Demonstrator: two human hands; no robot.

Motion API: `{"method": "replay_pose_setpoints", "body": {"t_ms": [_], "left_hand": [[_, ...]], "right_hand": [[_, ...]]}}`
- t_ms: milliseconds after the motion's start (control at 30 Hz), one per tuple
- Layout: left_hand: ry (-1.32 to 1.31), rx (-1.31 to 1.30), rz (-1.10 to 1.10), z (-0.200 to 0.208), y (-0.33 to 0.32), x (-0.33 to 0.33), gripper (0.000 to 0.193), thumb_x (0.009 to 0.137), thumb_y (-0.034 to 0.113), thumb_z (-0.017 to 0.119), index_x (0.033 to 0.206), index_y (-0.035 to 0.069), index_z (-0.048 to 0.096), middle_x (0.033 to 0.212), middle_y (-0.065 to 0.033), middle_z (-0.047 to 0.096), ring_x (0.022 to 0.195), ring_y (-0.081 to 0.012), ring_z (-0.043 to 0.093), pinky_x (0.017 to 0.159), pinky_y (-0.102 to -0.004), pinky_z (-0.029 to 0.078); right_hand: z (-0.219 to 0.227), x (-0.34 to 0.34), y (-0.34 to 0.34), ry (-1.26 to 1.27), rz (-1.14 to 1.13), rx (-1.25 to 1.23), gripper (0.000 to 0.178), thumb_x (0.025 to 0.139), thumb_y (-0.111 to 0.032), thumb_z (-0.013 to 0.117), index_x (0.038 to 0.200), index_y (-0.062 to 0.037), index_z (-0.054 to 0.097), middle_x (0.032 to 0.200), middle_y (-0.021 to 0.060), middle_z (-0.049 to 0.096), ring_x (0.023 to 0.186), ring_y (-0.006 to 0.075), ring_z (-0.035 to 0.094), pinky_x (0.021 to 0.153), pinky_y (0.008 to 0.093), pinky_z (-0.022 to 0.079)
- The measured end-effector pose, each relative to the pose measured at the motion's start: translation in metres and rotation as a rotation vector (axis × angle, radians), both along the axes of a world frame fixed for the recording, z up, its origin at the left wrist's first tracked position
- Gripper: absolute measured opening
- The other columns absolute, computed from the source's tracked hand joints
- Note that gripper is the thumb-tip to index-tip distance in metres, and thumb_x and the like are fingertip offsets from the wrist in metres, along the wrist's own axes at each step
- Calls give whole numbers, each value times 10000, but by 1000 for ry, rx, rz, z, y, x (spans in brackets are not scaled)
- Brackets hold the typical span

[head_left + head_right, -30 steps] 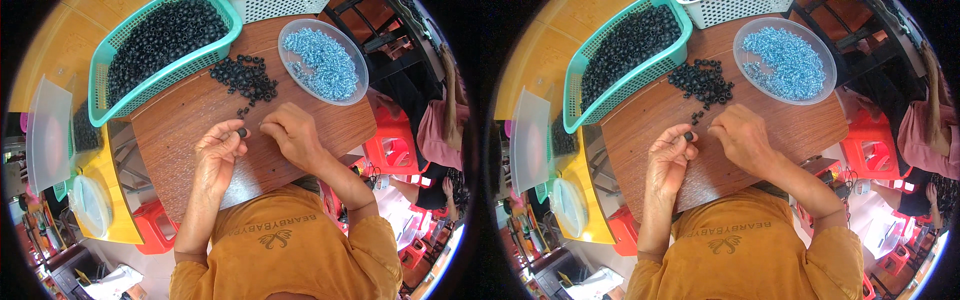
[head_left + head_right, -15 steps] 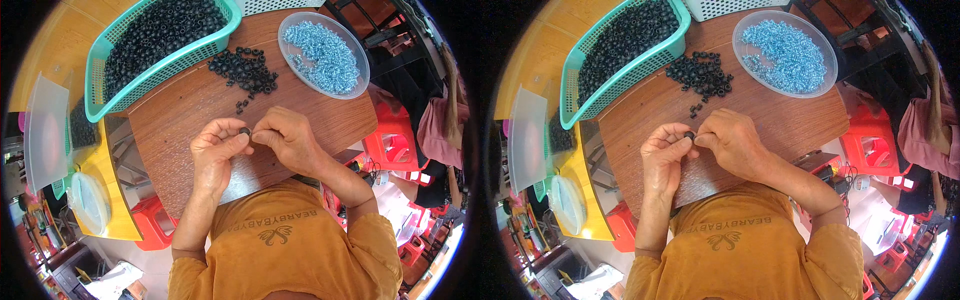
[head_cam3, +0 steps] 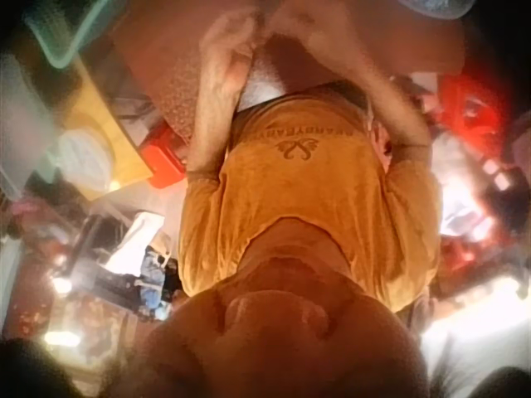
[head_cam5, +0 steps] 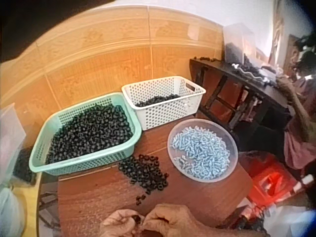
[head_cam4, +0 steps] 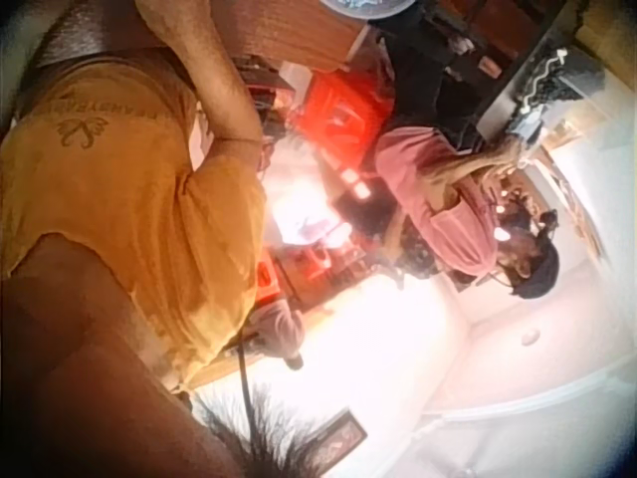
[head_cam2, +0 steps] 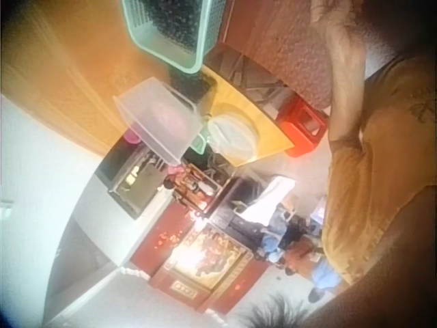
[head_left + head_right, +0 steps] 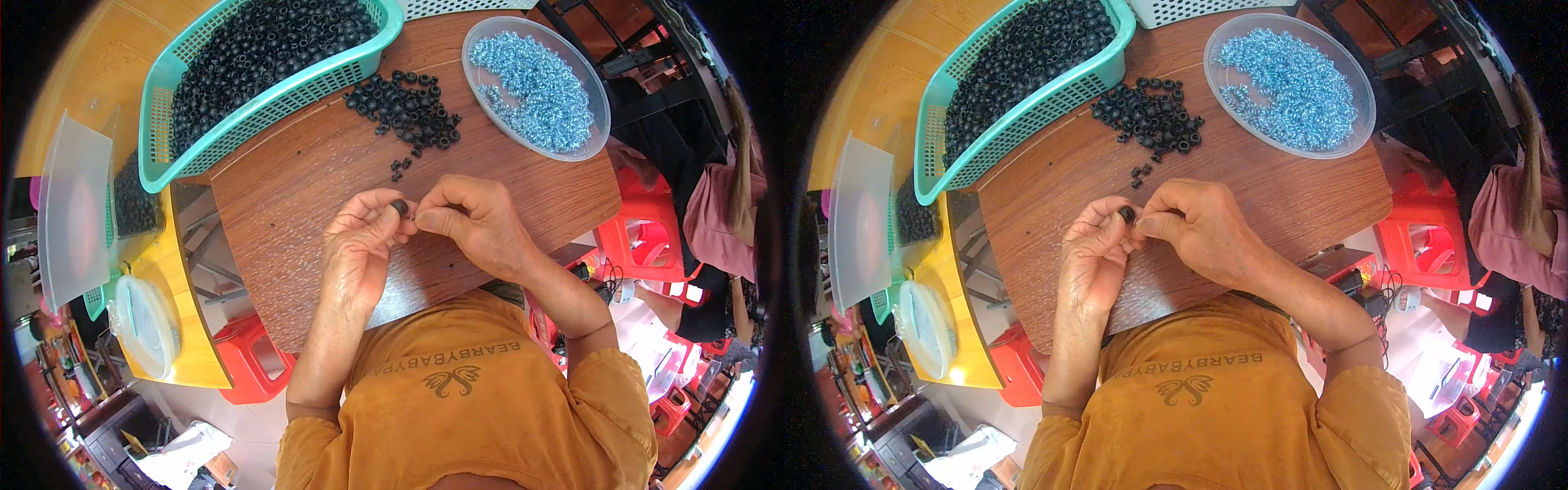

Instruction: The person sits at a wooden table and repeatedly picks up small black plastic rings and light blue metal screws. They insert the screws into the rings by hand and place the assembled units into a green basket.

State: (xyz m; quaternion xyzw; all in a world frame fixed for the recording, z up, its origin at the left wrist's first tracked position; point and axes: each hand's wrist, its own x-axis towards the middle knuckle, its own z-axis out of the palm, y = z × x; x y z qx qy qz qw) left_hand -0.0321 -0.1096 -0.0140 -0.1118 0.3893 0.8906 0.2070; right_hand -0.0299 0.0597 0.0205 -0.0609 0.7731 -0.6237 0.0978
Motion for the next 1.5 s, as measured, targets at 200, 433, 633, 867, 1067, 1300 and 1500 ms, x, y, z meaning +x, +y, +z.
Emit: {"method": "replay_pose_setpoints", "body": {"t_ms": [200,433,633,867,1067,1300,1500], "left_hand": [[62,-85,54,1,4,4,178,783,-32,644,958,-21,611,866,-91,632,746,-159,597,702,-267,505],[161,-205,99,2,7,10,177,777,-48,643,950,-27,616,852,-75,623,758,-141,593,723,-270,527],[169,-205,111,1,8,12,172,777,-55,637,946,-35,610,863,-91,625,759,-155,595,714,-277,522],[51,-63,98,-2,10,15,193,786,-36,637,973,-40,589,889,-116,622,763,-175,599,691,-281,519],[64,-42,103,-2,7,21,192,797,-25,628,981,-39,577,910,-123,618,748,-182,593,689,-282,513],[59,-73,152,-4,-7,15,176,799,-42,625,972,-35,594,909,-105,622,820,-162,598,683,-269,514],[67,-49,164,-5,-12,13,169,802,-43,620,969,-30,594,898,-113,627,816,-165,599,670,-263,499]], "right_hand": [[-6,-3,0,-55,9,-24,94,806,-75,633,798,19,633,723,36,637,672,73,553,610,220,442],[-5,-2,0,-114,-18,-25,130,783,-98,626,766,31,639,690,99,652,645,116,579,585,277,450],[-7,-5,0,-151,0,-60,112,807,-96,631,790,15,634,711,30,637,672,63,539,583,213,431],[-7,-4,-4,-99,-32,116,181,805,-157,662,754,14,631,658,31,624,626,59,526,545,223,411],[-19,-2,1,-186,54,81,214,820,-172,654,723,16,623,594,24,561,580,54,482,489,245,365],[-46,-24,-13,733,-125,463,109,741,-124,607,806,-37,609,718,88,531,700,227,520,574,336,402],[-52,-36,-17,938,50,727,102,667,-75,563,763,-41,568,762,89,458,730,240,452,617,344,376]]}}
